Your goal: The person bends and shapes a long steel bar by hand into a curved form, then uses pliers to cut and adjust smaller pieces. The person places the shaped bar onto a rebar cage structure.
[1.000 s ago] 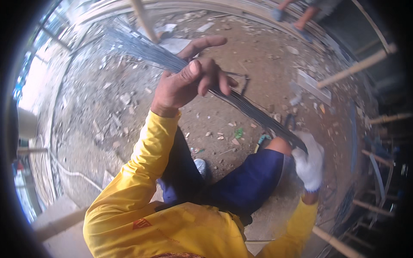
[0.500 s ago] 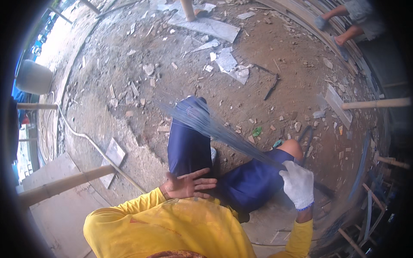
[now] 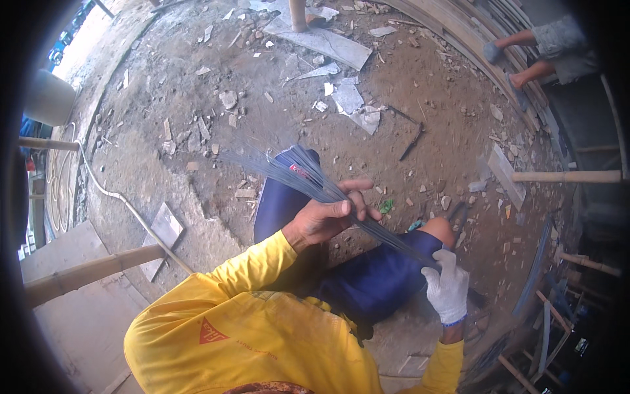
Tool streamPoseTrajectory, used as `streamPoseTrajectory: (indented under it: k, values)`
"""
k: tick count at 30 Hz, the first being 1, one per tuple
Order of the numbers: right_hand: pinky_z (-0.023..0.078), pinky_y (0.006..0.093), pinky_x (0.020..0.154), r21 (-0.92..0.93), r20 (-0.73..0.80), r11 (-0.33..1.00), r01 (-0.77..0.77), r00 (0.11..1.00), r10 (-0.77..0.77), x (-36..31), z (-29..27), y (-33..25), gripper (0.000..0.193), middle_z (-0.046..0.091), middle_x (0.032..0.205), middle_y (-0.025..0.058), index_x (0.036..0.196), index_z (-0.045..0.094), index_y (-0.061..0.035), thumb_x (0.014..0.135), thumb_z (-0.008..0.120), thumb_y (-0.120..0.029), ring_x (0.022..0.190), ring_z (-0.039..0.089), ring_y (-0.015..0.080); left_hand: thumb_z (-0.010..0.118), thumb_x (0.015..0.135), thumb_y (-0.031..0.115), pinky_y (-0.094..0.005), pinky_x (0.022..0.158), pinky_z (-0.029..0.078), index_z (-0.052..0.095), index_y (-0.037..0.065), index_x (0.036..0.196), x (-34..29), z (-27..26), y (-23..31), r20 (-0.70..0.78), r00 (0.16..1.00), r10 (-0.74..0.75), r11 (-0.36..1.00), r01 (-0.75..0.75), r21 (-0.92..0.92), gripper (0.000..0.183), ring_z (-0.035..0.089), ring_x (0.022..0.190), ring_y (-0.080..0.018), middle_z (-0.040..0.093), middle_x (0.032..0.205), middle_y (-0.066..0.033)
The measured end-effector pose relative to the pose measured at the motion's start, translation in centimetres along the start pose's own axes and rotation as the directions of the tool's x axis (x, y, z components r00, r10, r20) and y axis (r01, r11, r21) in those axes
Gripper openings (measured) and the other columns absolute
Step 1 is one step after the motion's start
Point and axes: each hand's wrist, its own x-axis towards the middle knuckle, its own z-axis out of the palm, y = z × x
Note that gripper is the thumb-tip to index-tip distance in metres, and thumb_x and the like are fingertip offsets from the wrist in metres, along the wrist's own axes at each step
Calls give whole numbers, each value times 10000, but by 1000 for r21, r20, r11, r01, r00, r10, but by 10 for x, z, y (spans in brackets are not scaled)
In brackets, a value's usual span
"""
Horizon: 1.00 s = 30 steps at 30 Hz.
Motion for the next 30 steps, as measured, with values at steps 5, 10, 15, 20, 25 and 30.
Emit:
streamPoseTrajectory:
  k: [5,10,15,20,25,30]
  values:
    - [561,494,746,220,76,964,-151,988,138,10,-11,-26,464,716,1021,199,1370,595,-31,976,729,-236,918,704,446,715,1043,261,-382,880,570,737,-38,1068,-1,50,50,89,989,117,916,-142,374,301,726,903,-236,773,1016,-191]
    - [569,498,790,138,218,990,6,975,-36,19,-14,-33,328,708,1041,184,1317,684,-116,1007,673,-222,952,704,432,577,1104,421,-519,966,548,702,14,1187,-24,39,36,49,991,123,947,-132,294,434,733,1074,-389,706,874,-131]
    - [574,499,863,35,240,999,36,970,-43,19,2,-16,238,733,1084,203,1205,730,-83,984,653,-130,1030,702,426,680,1003,549,-545,1176,410,585,53,1458,-36,5,-2,-249,959,-136,984,161,82,680,521,1442,-403,659,1375,-194]
    - [572,494,851,116,216,993,-15,976,-11,19,0,-11,216,743,1084,204,1170,741,-55,989,657,-138,1016,713,431,911,859,239,-520,1227,385,283,53,1666,-48,-7,-14,-55,967,-247,959,252,126,1039,458,1503,-355,458,1620,-207]
    - [584,471,779,76,150,997,28,988,-39,22,-7,-8,227,758,1048,175,1184,750,-104,988,678,-192,922,729,409,786,983,180,-424,1179,449,483,29,1562,-61,5,-31,-185,836,-516,608,510,608,671,594,1365,-292,624,1439,-163]
    - [584,475,775,82,110,995,66,991,-75,21,-7,-6,222,758,1029,188,1161,759,-94,971,699,-190,909,731,415,802,958,251,-449,1044,513,689,42,1372,-60,51,3,230,944,-238,329,-144,933,477,683,1162,-298,701,1266,-155]
